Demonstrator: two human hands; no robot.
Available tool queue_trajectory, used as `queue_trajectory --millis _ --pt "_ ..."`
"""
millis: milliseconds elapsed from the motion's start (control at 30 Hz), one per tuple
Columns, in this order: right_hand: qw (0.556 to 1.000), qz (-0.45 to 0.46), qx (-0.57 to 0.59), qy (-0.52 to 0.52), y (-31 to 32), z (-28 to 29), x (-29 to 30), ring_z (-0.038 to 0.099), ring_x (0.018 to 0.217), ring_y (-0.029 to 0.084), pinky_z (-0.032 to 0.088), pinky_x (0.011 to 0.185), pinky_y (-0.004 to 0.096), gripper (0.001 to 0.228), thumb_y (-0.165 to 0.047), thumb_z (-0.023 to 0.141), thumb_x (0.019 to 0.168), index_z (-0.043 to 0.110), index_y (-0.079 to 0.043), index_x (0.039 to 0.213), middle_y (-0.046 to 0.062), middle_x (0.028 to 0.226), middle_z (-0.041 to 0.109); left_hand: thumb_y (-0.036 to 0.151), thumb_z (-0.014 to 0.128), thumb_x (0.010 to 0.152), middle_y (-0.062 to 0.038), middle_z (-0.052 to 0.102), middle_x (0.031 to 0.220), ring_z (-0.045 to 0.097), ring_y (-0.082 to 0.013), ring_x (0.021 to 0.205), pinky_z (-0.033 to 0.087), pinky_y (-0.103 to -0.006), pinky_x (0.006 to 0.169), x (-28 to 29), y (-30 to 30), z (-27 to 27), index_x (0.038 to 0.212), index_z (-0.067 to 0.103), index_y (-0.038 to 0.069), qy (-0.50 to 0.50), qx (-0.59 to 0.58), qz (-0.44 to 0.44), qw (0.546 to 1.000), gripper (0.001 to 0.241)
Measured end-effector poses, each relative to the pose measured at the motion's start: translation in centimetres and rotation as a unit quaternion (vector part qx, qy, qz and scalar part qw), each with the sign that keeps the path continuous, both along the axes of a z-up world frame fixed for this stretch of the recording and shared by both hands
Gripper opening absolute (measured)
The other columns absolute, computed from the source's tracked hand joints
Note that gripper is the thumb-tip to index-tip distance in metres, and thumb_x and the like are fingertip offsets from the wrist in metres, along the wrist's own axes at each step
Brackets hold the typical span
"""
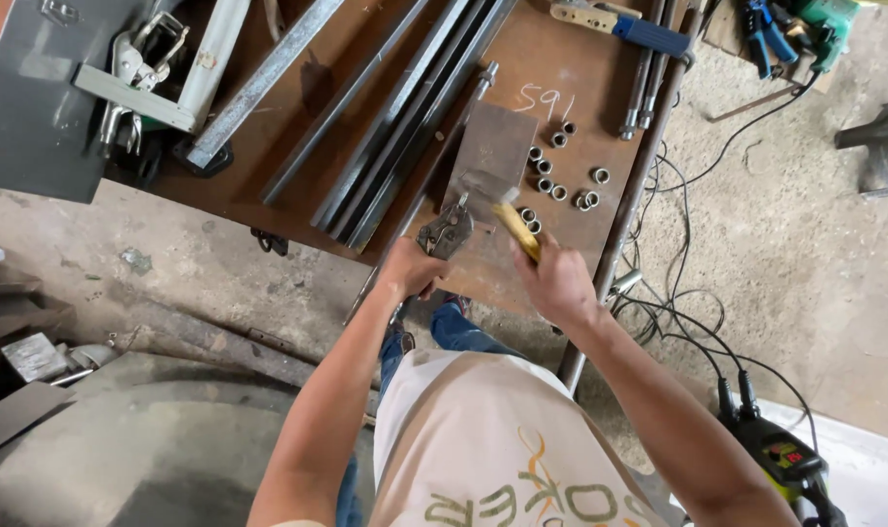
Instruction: The person uses locking pliers to hold a bolt on the workbench and hammers metal rings down onto it, repeating with several rings. They then reposition the pliers, handle steel bars on the bench, open a metal storage box, and adjust the pliers before reaching toward the camera.
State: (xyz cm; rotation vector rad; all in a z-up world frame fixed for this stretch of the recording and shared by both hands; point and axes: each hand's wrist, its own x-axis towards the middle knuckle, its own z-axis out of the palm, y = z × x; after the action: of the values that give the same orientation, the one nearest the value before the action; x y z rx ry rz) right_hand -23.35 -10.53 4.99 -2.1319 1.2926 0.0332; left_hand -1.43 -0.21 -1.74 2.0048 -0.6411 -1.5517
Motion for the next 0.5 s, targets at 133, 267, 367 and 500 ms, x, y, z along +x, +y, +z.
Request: queue_trajectory --millis 133,267,367,500 --pt "0.998 0.053 0.004 0.029 -2.5 -3.0 -1.6 0.061 0.056 0.031 0.049 0.053 0.045 0.046 -0.043 0.062 0.103 0.066 0.001 0.089 0.020 0.066 0.066 0.011 0.077 0.067 -0.012 0.063 0.052 0.062 -0.0198 0.042 0.049 -0.0359 0.041 0.8 0.2 -1.1 0.062 0.064 -0.003 0.026 -0.029 0.007 0.999 0.020" --pt "0.980 -0.103 0.167 -0.028 -1.8 0.2 -2.8 0.056 0.047 0.019 0.046 0.042 0.039 0.044 -0.042 0.059 0.100 0.059 -0.003 0.080 0.007 0.060 0.061 0.012 0.080 0.073 -0.009 0.062 0.056 0.058 -0.0185 0.044 0.046 -0.0322 0.042 1.0 1.7 -2.9 0.068 0.062 0.004 0.282 -0.046 0.019 0.958 0.021" --pt "0.965 -0.157 0.202 -0.051 -0.8 -0.1 -5.2 0.049 0.044 0.018 0.041 0.040 0.039 0.045 -0.042 0.058 0.102 0.058 -0.005 0.076 0.004 0.056 0.054 0.013 0.078 0.079 -0.008 0.058 0.056 0.055 -0.0164 0.044 0.043 -0.0298 0.042 0.2 3.2 -2.8 0.071 0.059 0.005 0.430 -0.088 -0.004 0.898 0.023" --pt "0.971 -0.160 0.177 -0.002 -0.3 -1.1 -7.5 0.054 0.044 0.019 0.046 0.042 0.039 0.046 -0.043 0.058 0.101 0.060 -0.005 0.074 0.004 0.054 0.056 0.012 0.076 0.085 -0.005 0.054 0.055 0.052 -0.0135 0.046 0.040 -0.0279 0.043 -0.5 3.0 -2.4 0.073 0.049 0.013 0.538 -0.121 -0.011 0.834 0.030"
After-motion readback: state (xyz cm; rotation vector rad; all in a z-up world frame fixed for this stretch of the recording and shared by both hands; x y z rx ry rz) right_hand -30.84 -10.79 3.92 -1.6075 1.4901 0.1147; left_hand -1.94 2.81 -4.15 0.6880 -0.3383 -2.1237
